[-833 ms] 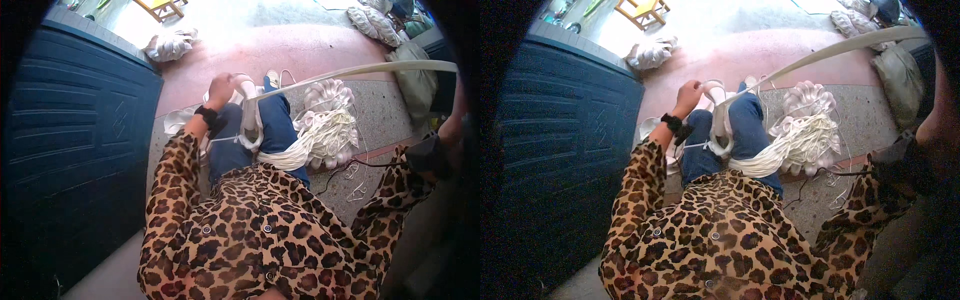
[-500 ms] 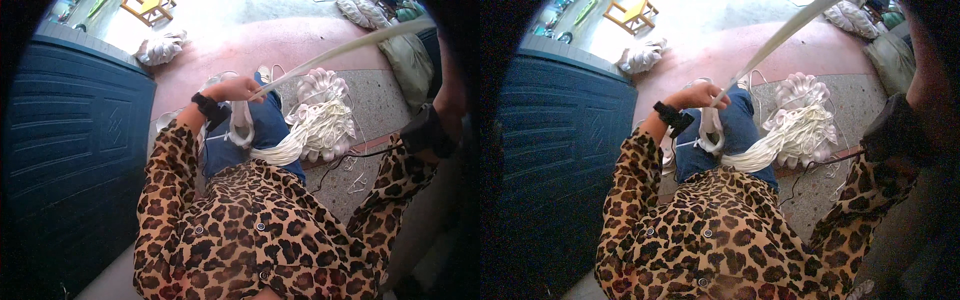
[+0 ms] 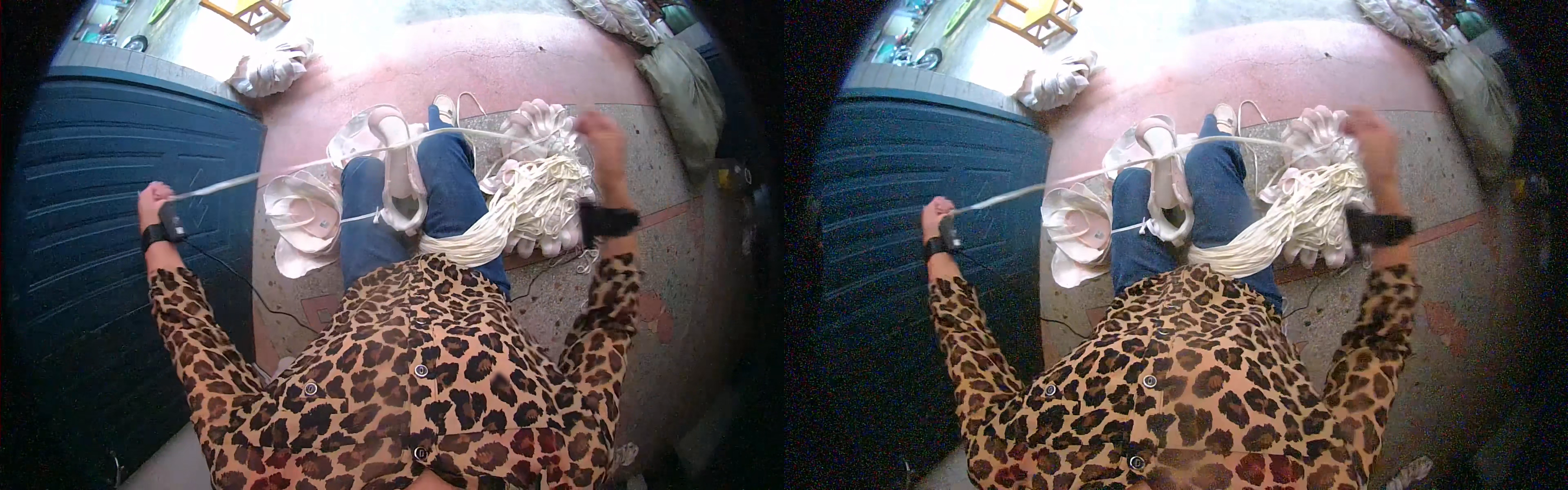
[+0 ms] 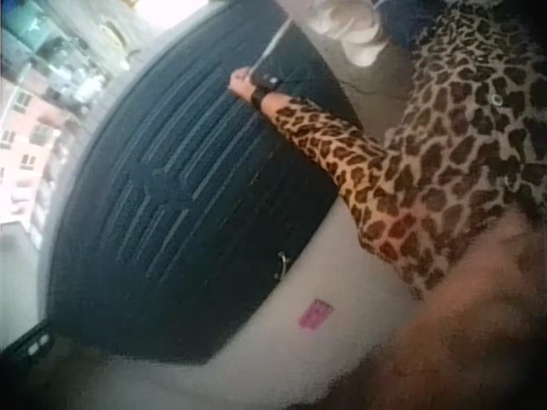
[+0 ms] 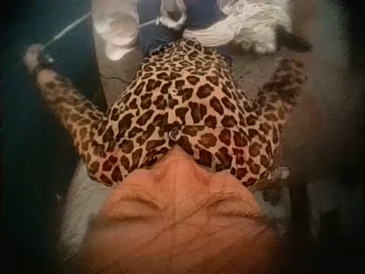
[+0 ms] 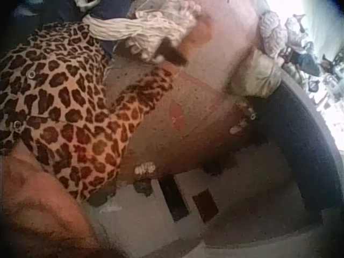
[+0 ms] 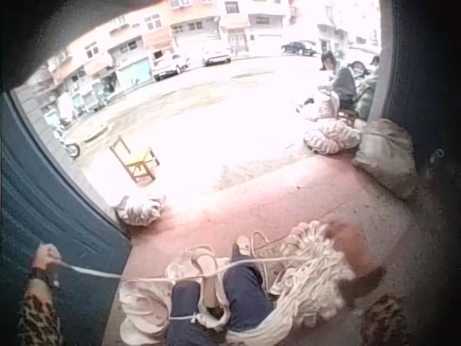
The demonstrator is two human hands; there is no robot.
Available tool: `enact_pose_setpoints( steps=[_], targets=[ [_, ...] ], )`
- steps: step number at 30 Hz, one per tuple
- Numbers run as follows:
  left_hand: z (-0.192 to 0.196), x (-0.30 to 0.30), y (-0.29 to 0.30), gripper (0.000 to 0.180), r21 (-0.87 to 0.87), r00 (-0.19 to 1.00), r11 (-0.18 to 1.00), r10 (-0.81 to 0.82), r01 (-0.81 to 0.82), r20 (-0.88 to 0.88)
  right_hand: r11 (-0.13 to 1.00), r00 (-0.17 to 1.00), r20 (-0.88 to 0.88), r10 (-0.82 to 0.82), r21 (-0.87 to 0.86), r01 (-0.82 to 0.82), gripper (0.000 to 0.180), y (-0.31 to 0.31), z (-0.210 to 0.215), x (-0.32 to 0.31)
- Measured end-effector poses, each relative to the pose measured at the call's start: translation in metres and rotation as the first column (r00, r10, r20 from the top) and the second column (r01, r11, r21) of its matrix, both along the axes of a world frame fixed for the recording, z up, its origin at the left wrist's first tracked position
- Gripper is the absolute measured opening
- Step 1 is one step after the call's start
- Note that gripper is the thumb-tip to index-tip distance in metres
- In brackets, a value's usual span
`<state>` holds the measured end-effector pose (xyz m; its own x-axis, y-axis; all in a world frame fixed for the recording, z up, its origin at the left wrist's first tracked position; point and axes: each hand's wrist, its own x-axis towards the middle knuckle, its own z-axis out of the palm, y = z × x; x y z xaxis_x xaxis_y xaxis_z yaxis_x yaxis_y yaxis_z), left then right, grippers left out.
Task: The recorder is threading laces through the eyelets of a white sneaker.
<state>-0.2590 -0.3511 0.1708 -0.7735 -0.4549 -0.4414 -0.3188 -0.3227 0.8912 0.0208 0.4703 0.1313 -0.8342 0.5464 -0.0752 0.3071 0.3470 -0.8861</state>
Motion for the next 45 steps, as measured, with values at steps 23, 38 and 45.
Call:
enact_pose_setpoints(
  steps=[23,38,45],
  targets=[
    [-0.124,0.163,0.342,0.026,-0.376,0.493,0.371,-0.813,0.849,0.309,0.618,0.863,0.122,0.491,0.650,-0.443,0.015,-0.256,-0.102,-0.072],
    [-0.112,0.157,0.375,0.010,-0.937,0.336,-0.340,-0.876,0.081,0.347,0.602,0.831,0.092,0.548,0.647,-0.468,0.013,-0.254,-0.106,-0.068],
    [-0.106,0.183,0.377,0.020,-0.948,0.546,-0.228,-0.776,0.223,0.315,0.620,0.892,0.157,0.424,0.667,-0.413,0.019,-0.260,-0.090,-0.059]
  ],
)
